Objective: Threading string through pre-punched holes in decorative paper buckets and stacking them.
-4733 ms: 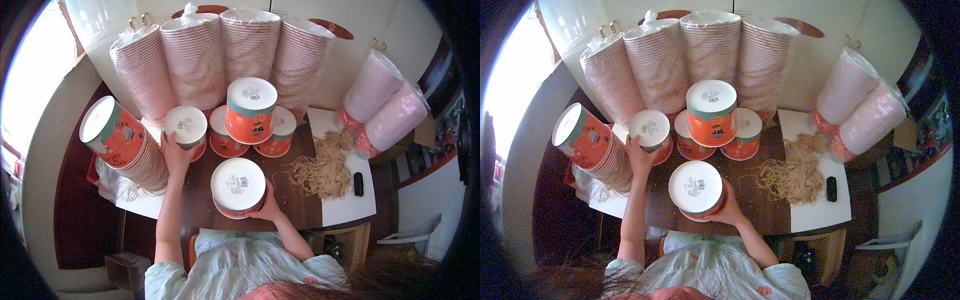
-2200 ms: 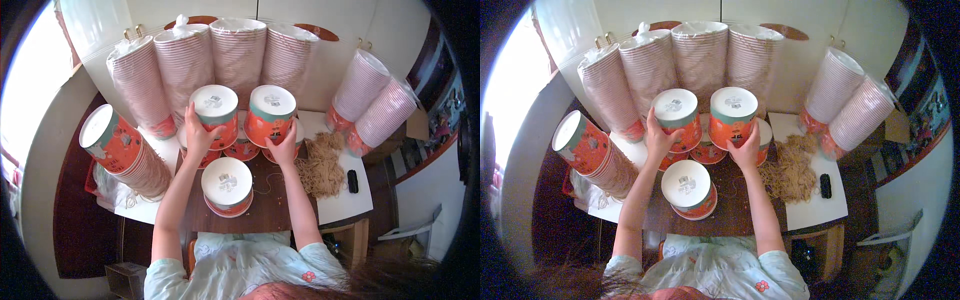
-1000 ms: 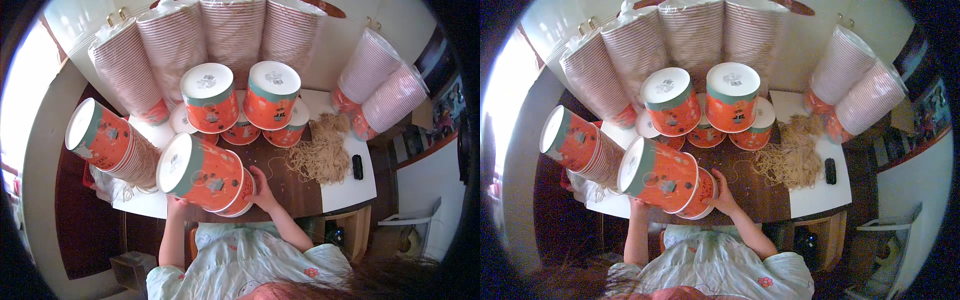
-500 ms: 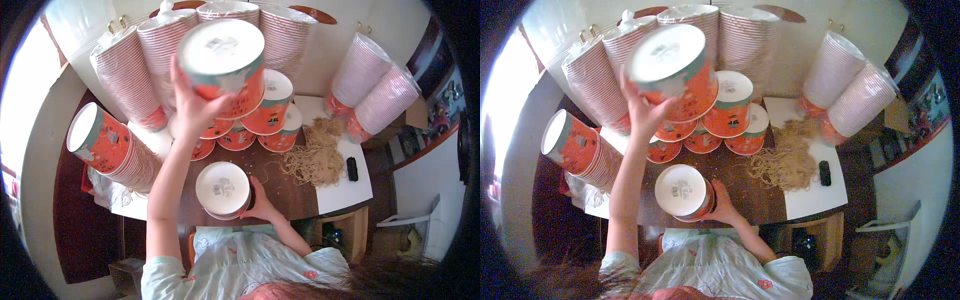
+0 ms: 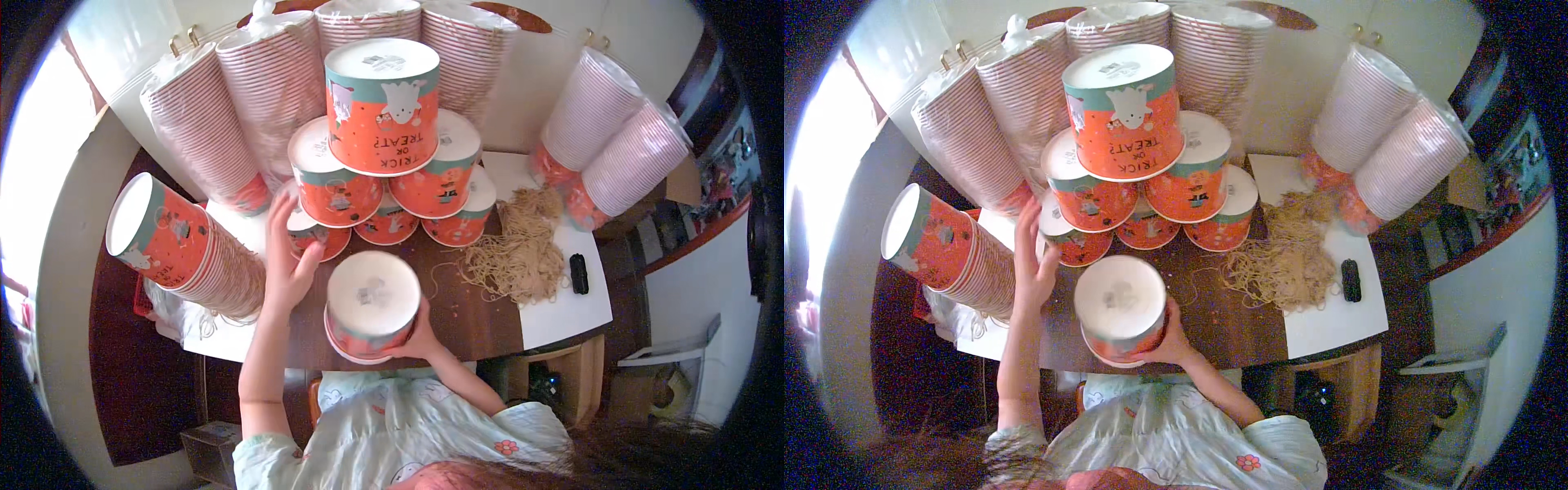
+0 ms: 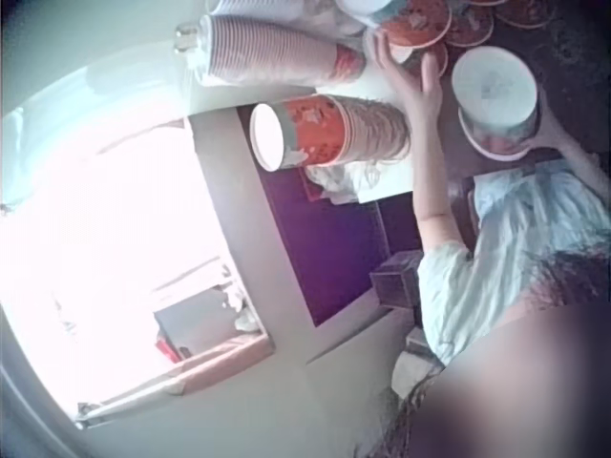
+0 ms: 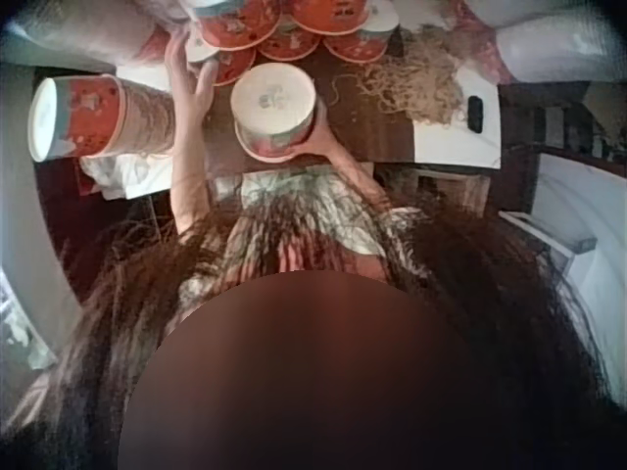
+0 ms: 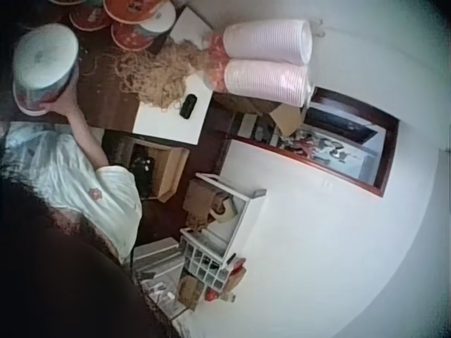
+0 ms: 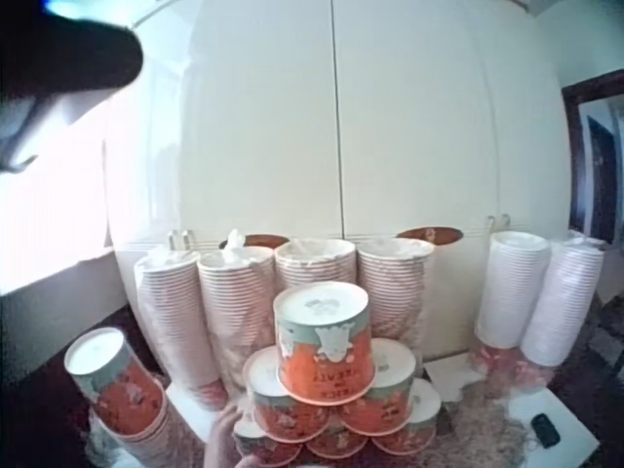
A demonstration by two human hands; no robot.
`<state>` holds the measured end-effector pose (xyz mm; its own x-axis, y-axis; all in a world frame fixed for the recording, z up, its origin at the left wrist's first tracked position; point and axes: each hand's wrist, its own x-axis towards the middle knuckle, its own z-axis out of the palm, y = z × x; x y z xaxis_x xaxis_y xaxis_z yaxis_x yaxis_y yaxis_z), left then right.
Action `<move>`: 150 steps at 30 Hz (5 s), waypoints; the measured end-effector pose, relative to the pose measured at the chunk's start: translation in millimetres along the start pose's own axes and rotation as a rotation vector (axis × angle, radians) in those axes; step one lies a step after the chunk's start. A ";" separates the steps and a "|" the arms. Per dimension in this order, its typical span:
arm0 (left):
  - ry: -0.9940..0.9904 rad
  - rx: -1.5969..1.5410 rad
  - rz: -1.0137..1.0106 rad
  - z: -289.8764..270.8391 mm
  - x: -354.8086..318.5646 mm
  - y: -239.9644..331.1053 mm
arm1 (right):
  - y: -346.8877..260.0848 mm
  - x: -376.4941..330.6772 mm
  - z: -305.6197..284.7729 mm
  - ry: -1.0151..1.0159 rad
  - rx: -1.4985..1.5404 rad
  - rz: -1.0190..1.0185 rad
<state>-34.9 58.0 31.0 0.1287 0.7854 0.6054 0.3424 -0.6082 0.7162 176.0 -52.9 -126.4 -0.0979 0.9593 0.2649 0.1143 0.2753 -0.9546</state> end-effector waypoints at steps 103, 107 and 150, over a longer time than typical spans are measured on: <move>0.090 -1.004 -0.677 75.6 -135.3 59.7 | -110.1 78.3 -181.2 -0.013 0.259 -0.147; 0.162 -0.987 -0.626 49.6 -139.5 51.7 | -143.9 93.5 -242.0 0.201 0.113 -0.265; 0.294 -1.039 -0.688 66.4 -139.4 47.9 | -90.6 82.5 -121.4 -0.373 -0.009 -0.066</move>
<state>25.4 -73.0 -42.2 -0.0392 0.9985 -0.0377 -0.6455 0.0035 0.7637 277.6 8.9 -1.4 -0.4584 0.8511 0.2559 0.1048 0.3377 -0.9354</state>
